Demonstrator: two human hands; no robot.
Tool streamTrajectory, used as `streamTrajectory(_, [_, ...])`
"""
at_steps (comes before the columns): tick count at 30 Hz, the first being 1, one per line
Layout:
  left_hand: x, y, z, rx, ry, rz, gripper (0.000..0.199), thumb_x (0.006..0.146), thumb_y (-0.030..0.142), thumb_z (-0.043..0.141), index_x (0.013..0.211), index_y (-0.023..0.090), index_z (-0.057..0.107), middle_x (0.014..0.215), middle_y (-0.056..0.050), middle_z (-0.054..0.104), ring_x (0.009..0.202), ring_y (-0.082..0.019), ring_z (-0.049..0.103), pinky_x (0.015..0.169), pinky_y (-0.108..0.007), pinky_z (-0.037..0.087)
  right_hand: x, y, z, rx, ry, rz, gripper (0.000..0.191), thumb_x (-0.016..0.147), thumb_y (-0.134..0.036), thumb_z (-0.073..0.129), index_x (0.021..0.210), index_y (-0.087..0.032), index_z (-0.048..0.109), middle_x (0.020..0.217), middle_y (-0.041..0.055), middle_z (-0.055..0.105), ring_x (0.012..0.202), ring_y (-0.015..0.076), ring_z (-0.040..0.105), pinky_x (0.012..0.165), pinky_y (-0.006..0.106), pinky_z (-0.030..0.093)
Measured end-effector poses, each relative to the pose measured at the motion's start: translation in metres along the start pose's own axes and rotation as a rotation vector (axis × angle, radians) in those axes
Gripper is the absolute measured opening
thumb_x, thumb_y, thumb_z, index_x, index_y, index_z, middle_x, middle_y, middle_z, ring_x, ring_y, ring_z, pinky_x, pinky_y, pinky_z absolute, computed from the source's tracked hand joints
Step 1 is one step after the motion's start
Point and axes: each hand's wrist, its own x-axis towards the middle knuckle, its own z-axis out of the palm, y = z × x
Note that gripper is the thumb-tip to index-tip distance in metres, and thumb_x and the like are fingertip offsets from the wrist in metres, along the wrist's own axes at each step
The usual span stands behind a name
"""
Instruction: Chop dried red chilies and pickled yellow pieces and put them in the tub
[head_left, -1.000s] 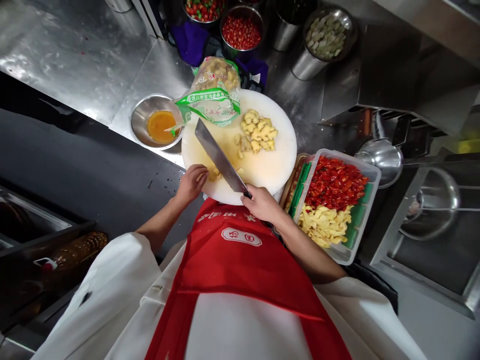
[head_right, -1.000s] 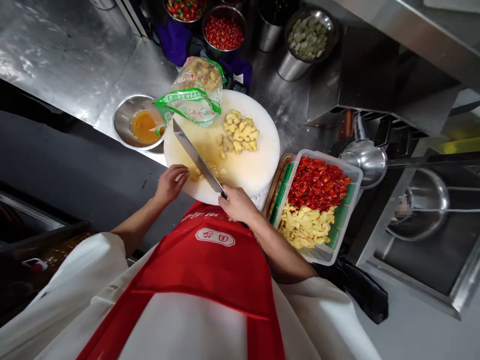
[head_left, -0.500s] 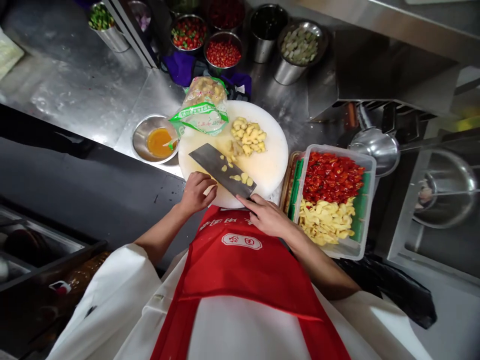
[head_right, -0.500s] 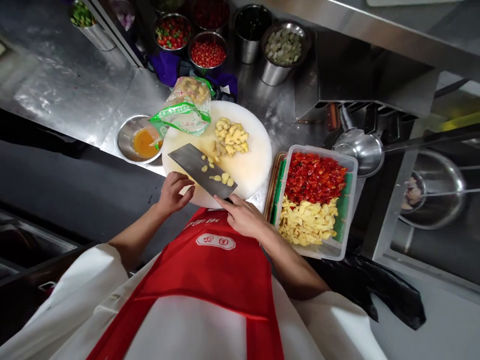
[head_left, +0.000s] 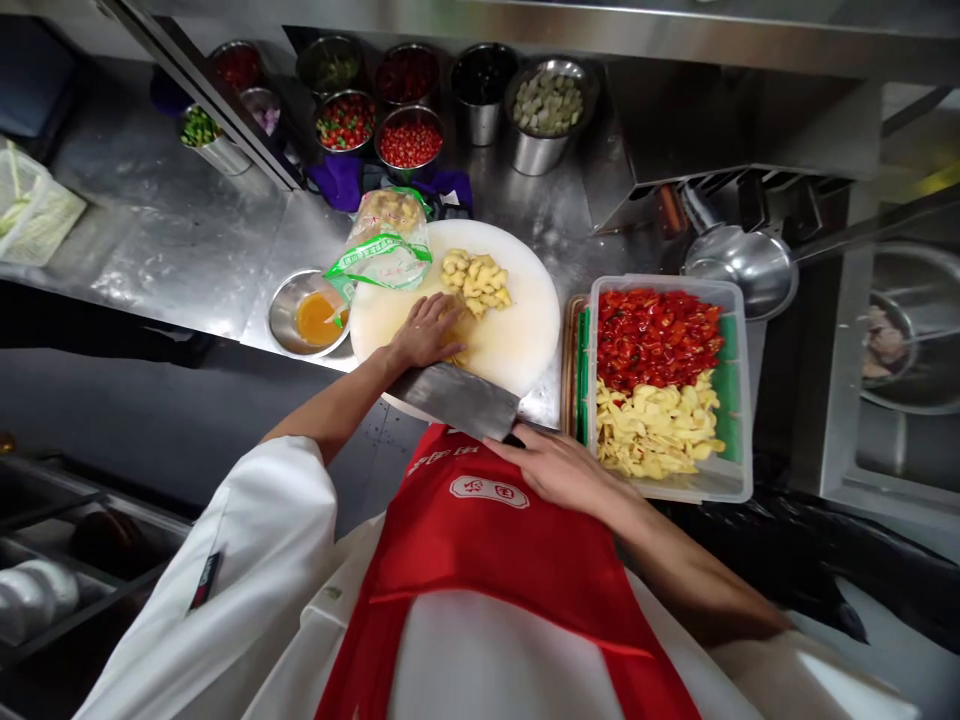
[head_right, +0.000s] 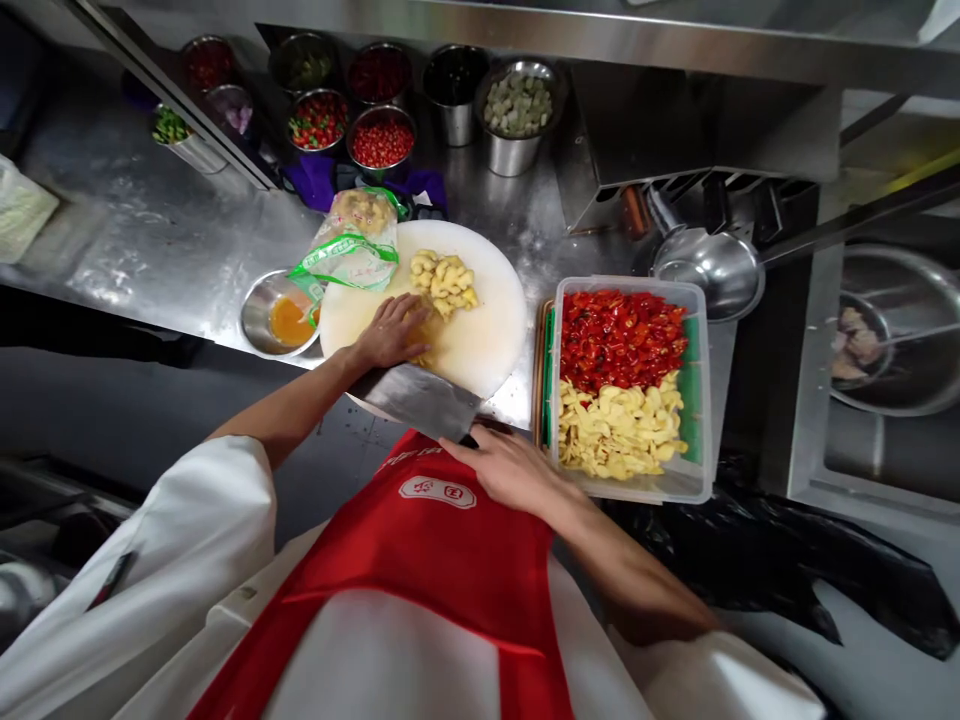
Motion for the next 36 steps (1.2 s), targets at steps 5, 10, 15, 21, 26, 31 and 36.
streamTrajectory(5, [0.009,-0.032,-0.002,-0.002,0.082,-0.008,0.063,0.092,0.057,0.048,0.139,0.015,0.05,0.145,-0.019,0.044,0.135,-0.034,0.039,0.112,-0.05,0.029,-0.06,0.014,0.015,0.08,0.036,0.021,0.071,0.086,-0.01,0.048,0.149,-0.041,0.041,0.123,0.0082,0.061,0.096,0.024,0.066,0.08,0.034,0.053])
streamTrajectory(10, [0.032,-0.039,-0.015,-0.104,-0.013,-0.211,0.04,0.096,0.045,0.044,0.12,0.019,0.062,0.118,-0.013,0.061,0.108,-0.027,0.059,0.095,-0.04,0.044,-0.088,0.017,0.016,0.246,0.093,0.028,0.074,0.083,-0.005,0.047,0.15,-0.037,0.042,0.127,0.0063,0.061,0.105,0.0182,0.065,0.086,0.026,0.053])
streamTrajectory(15, [0.062,0.004,-0.027,-0.102,-0.14,-0.601,0.06,0.08,0.061,0.063,0.119,0.016,0.057,0.116,-0.017,0.058,0.099,-0.033,0.062,0.083,-0.043,0.049,-0.087,0.016,0.017,0.323,0.073,0.046,0.078,0.079,-0.004,0.049,0.15,-0.037,0.041,0.129,0.0059,0.061,0.108,0.0189,0.065,0.089,0.027,0.052])
streamTrajectory(21, [0.067,0.023,-0.027,-0.092,-0.152,-0.555,0.046,0.079,0.034,0.068,0.122,0.021,0.056,0.123,-0.017,0.052,0.108,-0.034,0.059,0.09,-0.046,0.049,-0.082,0.02,0.019,0.375,0.023,0.039,0.077,0.079,-0.005,0.049,0.15,-0.036,0.042,0.133,0.0052,0.06,0.115,0.021,0.063,0.095,0.03,0.051])
streamTrajectory(26, [0.064,0.003,-0.022,-0.072,-0.068,-0.606,0.048,0.073,0.016,0.065,0.12,0.019,0.057,0.12,-0.019,0.053,0.112,-0.036,0.056,0.091,-0.048,0.048,-0.075,0.023,0.017,0.442,0.026,0.032,0.079,0.076,-0.006,0.052,0.149,-0.036,0.044,0.139,0.0046,0.058,0.124,0.0233,0.058,0.102,0.033,0.047])
streamTrajectory(31, [0.052,-0.025,-0.04,-0.253,0.042,-0.646,0.032,0.07,0.016,0.067,0.102,0.019,0.062,0.097,-0.008,0.063,0.087,-0.024,0.061,0.081,-0.035,0.049,-0.031,0.031,0.017,0.56,0.06,-0.076,0.073,0.075,-0.012,0.057,0.146,-0.028,0.05,0.14,0.0055,0.058,0.125,0.0256,0.057,0.106,0.036,0.044])
streamTrajectory(36, [0.001,-0.055,-0.086,-0.529,0.424,-0.588,0.032,0.074,0.034,0.071,0.102,0.021,0.062,0.089,0.0,0.064,0.077,-0.015,0.059,0.071,-0.026,0.049,0.031,0.037,0.027,0.846,0.083,-0.132,0.061,0.078,-0.018,0.055,0.139,-0.023,0.058,0.117,0.0051,0.071,0.096,0.0223,0.069,0.085,0.033,0.055])
